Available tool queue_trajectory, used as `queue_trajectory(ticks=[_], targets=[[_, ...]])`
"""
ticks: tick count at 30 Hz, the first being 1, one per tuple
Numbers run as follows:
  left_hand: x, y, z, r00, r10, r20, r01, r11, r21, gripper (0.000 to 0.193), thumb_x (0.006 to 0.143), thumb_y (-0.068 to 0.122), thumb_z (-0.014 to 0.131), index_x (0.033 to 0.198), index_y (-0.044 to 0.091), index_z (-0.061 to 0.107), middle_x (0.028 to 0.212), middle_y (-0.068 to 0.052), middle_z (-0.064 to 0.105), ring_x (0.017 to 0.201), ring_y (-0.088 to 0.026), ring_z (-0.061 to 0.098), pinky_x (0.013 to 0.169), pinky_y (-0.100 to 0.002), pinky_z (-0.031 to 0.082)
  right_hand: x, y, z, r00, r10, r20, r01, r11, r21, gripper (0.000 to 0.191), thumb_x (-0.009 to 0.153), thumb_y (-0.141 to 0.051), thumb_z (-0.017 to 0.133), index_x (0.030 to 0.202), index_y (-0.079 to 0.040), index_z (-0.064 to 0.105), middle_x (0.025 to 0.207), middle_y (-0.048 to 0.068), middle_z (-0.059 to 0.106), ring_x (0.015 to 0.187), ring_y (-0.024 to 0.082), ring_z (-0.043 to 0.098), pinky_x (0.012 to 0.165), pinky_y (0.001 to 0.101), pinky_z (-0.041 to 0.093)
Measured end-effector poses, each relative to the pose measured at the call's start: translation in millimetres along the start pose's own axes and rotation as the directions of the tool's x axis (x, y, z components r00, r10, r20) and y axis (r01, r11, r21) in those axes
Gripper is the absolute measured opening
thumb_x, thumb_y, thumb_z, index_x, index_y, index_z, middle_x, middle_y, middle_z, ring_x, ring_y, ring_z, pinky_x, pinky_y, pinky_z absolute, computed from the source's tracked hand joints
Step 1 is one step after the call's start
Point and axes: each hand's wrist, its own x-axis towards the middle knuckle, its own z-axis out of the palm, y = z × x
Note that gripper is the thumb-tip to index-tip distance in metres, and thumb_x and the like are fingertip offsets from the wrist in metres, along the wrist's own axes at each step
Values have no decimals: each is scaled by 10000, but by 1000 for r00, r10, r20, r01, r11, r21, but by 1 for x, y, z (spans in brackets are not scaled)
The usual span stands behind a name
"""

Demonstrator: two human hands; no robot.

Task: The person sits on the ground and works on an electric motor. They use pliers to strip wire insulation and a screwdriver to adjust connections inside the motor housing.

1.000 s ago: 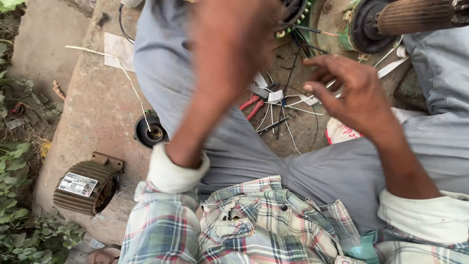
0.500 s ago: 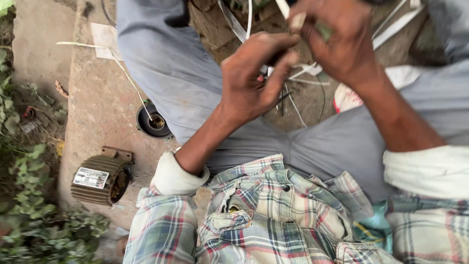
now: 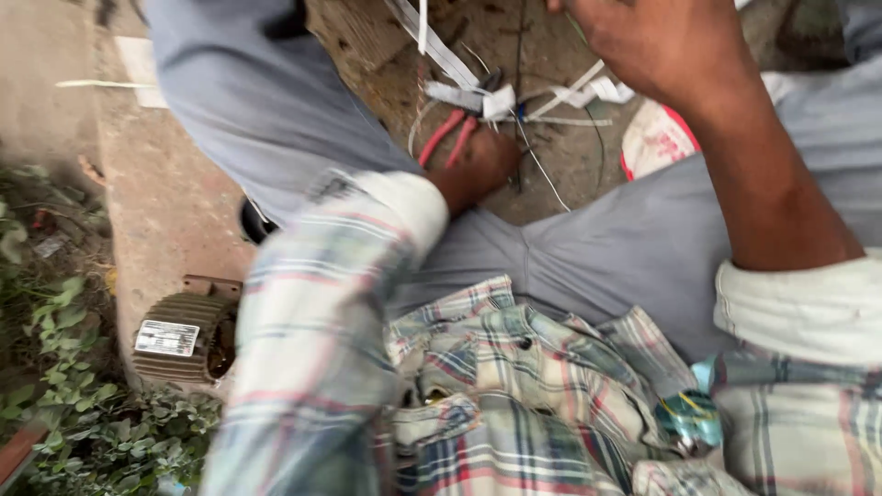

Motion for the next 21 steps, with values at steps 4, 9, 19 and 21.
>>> queue_trajectory(ticks=[4, 9, 19, 21], targets=[[5, 4, -9, 980, -190, 66, 197, 973, -121, 193, 899, 196, 674, 1036, 108, 779, 1066, -105, 771, 931, -313, 761, 475, -524, 580, 24, -11, -30, 928, 350, 127, -306, 522, 796, 130, 1071, -45, 574, 1074, 6, 694, 1002, 65, 747, 923, 125, 720, 798, 275, 578], [-10, 0, -27, 972, -211, 103, 229, 950, -212, 190, 853, 152, 701, 1023, 113, 777, 1052, -66, 777, 922, -277, 767, 473, -524, 574, 37, -20, -48, 937, 336, 91, -205, 321, 925, 206, 1001, 41, 680, 1203, 33, 641, 1118, 81, 694, 1079, 171, 709, 978, 314, 602], [-26, 13, -32, 968, -233, 92, 249, 932, -262, 232, 862, 113, 685, 1073, 86, 777, 1111, -98, 766, 973, -307, 764, 568, -525, 615, 33, -33, -53, 949, 299, -103, -33, 418, 908, 263, 1033, 48, 694, 1296, 43, 685, 1218, 128, 728, 1108, 185, 728, 995, 301, 616], [-27, 11, -28, 947, -309, 86, 319, 884, -341, 244, 864, 99, 675, 1086, 94, 776, 1115, -102, 772, 997, -318, 761, 656, -510, 622, 32, -32, -47, 945, 297, -138, -10, 447, 894, 241, 1071, 41, 703, 1313, 46, 703, 1214, 135, 747, 1111, 188, 746, 991, 298, 624]])
